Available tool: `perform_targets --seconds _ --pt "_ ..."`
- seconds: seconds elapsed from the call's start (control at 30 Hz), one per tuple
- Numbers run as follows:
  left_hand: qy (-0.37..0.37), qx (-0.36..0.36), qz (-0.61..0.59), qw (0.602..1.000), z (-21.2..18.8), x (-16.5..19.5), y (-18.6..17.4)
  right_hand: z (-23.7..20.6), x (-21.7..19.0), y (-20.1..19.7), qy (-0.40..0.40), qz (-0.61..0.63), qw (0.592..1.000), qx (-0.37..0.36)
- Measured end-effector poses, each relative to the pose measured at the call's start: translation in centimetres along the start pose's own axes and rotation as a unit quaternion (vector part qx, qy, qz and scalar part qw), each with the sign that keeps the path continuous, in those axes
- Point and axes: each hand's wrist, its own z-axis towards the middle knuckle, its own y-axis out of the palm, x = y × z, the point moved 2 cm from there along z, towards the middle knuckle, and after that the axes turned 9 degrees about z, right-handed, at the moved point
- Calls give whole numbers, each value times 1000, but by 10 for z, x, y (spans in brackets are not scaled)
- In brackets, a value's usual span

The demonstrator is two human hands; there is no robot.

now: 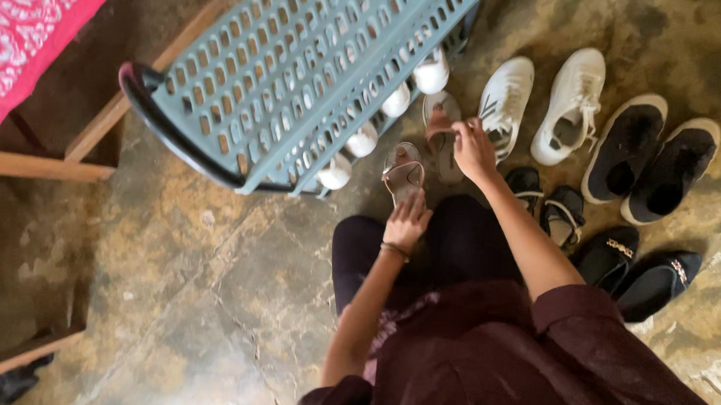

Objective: The person kneels on the floor next to a shoe rack, removes pairs of shoes from the rack one at a time, and arranges them in rows on the floor. They then pick the pairs back up and place them back onto the rack, repositioning the rack as they work.

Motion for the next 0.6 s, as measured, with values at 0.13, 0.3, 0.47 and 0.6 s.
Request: perform_targets --seconds 0.13,0.3,0.47,0.6 --pt "3 -1 52 999 12 11 18 53 -25 -15 -87 -28 995 -29" --pt "-6 -119 71 990 17 9 26 108 -50 -17 -155 -165 969 -95" --pt "-52 -117 33 991 59 -11 26 135 -65 -21 -197 -188 960 -63" --pt "-140 -90 127 978 143 -59 33 150 -67 -23 -132 -185 970 -88"
